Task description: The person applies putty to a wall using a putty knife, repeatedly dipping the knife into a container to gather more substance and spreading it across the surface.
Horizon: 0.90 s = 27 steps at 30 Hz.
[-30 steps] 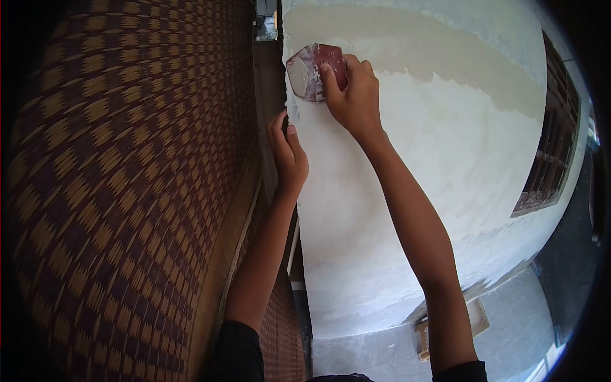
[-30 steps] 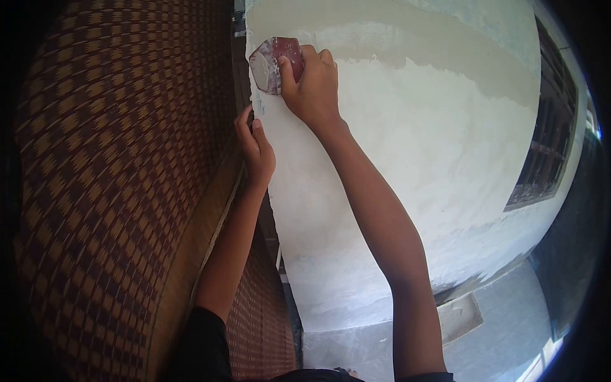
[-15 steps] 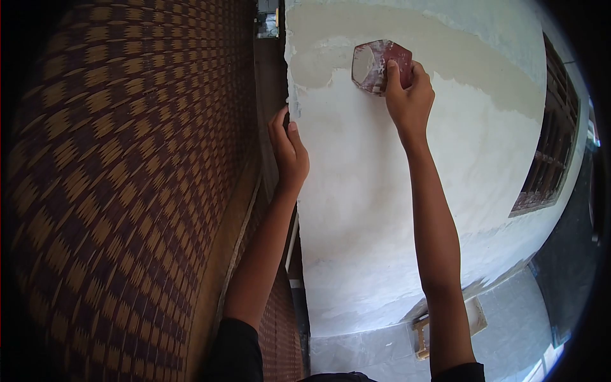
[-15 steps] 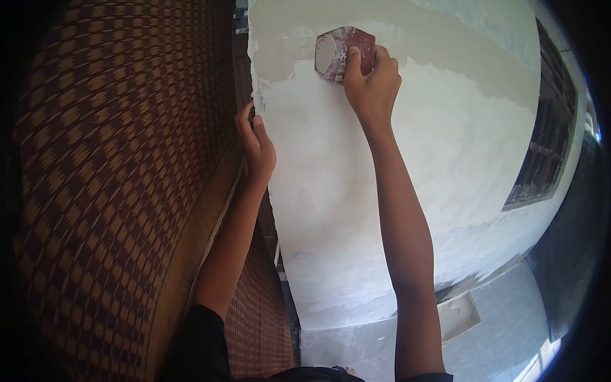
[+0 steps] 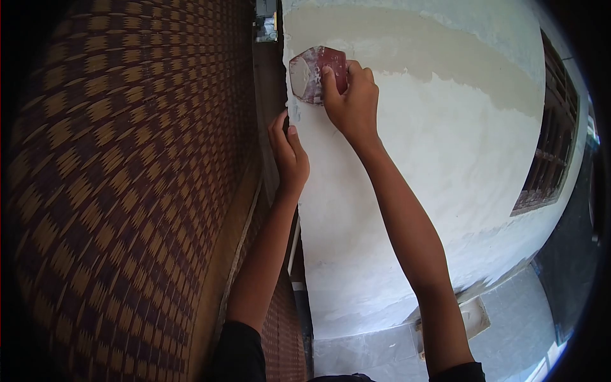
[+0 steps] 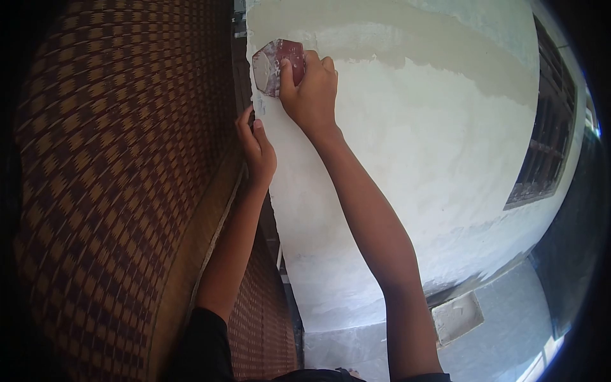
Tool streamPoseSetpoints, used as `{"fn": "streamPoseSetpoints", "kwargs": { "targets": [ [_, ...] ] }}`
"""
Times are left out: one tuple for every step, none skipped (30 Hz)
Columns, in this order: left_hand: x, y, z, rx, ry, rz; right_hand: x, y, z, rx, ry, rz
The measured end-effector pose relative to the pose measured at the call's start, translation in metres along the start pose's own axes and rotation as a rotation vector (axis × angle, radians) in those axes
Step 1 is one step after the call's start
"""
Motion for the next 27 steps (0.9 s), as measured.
{"fn": "streamPoseSetpoints", "kwargs": {
  "targets": [
    [0.000, 0.000, 0.001, -0.010, 0.009, -0.005, 0.000, 0.002, -0.002, 0.024, -0.014, 0.000],
    [0.000, 0.000, 0.002, -0.009, 0.010, -0.006, 0.001, 0.003, -0.004, 0.050, -0.026, -0.001],
    [0.000, 0.000, 0.001, 0.001, 0.000, -0.003, 0.001, 0.004, -0.005, 0.050, -0.026, 0.001],
    [0.000, 0.000, 0.000, 0.012, -0.011, 0.000, 0.000, 0.003, -0.003, 0.033, 0.006, -0.011],
    [0.000, 0.000, -0.001, 0.010, -0.010, 0.001, -0.001, 0.003, -0.002, 0.016, 0.038, -0.022],
    [0.000, 0.000, -0.001, 0.004, -0.015, 0.006, -0.002, 0.002, -0.003, 0.017, 0.039, -0.021],
    [0.000, 0.000, 0.000, 0.000, -0.020, 0.010, -0.005, 0.000, -0.006, 0.032, 0.061, -0.019],
    [-0.001, 0.000, 0.000, 0.000, -0.020, 0.008, -0.008, -0.003, -0.009, 0.045, 0.082, -0.017],
    [-0.001, 0.000, -0.001, 0.010, -0.024, 0.005, -0.015, -0.006, -0.014, 0.058, 0.080, -0.058],
    [-0.001, 0.001, -0.001, 0.018, -0.026, 0.003, -0.023, -0.009, -0.020, 0.100, 0.089, -0.040],
    [-0.002, 0.001, 0.001, 0.016, -0.026, 0.000, -0.030, -0.011, -0.027, 0.126, 0.090, -0.028],
    [-0.001, 0.001, 0.002, 0.020, -0.033, 0.004, -0.036, -0.014, -0.035, 0.151, 0.092, -0.018],
    [-0.001, 0.001, 0.002, 0.022, -0.038, 0.008, -0.044, -0.015, -0.044, 0.178, 0.135, -0.042],
    [-0.001, 0.001, 0.001, 0.021, -0.035, 0.005, -0.051, -0.015, -0.052, 0.188, 0.144, -0.056],
    [0.000, 0.001, 0.002, 0.004, -0.018, 0.005, -0.058, -0.016, -0.061, 0.213, 0.166, -0.054],
    [0.001, 0.001, 0.003, -0.013, -0.001, 0.004, -0.063, -0.018, -0.068, 0.238, 0.188, -0.053],
    [0.000, 0.001, 0.003, -0.014, 0.002, 0.004, -0.066, -0.017, -0.070, 0.237, 0.190, -0.053],
    [0.001, 0.002, 0.003, -0.010, 0.002, 0.009, -0.069, -0.016, -0.072, 0.227, 0.139, -0.079],
    [0.002, 0.002, 0.003, -0.004, 0.004, 0.014, -0.074, -0.016, -0.070, 0.216, 0.088, -0.107],
    [0.002, 0.002, 0.003, -0.002, 0.006, 0.016, -0.074, -0.014, -0.068, 0.216, 0.090, -0.110],
    [0.002, 0.002, 0.003, 0.000, 0.002, 0.016, -0.065, -0.013, -0.065, 0.214, -0.005, -0.079],
    [0.002, 0.002, 0.004, 0.002, -0.003, 0.016, -0.056, -0.012, -0.058, 0.212, -0.100, -0.047],
    [0.001, 0.001, 0.003, 0.003, -0.004, 0.018, -0.051, -0.012, -0.044, 0.143, -0.097, -0.046],
    [0.001, 0.001, 0.003, 0.003, -0.010, 0.016, -0.043, -0.011, -0.032, 0.094, -0.109, -0.035],
    [0.001, 0.002, 0.003, 0.002, -0.014, 0.014, -0.037, -0.012, -0.021, 0.063, -0.099, -0.020],
    [0.001, 0.002, 0.001, 0.002, -0.014, 0.017, -0.031, -0.013, -0.012, 0.031, -0.089, -0.006],
    [0.001, 0.001, 0.000, -0.002, -0.009, 0.021, -0.025, -0.014, -0.007, 0.034, -0.089, -0.009]
  ]
}}
Point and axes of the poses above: each hand's wrist, its own y-axis away from the middle knuckle, its own x-axis out of the palm, z = x × y, the point moved 9 cm from there along -y, towards the middle knuckle, and after that the axes turned 13 degrees about y, right-handed, at the moved point
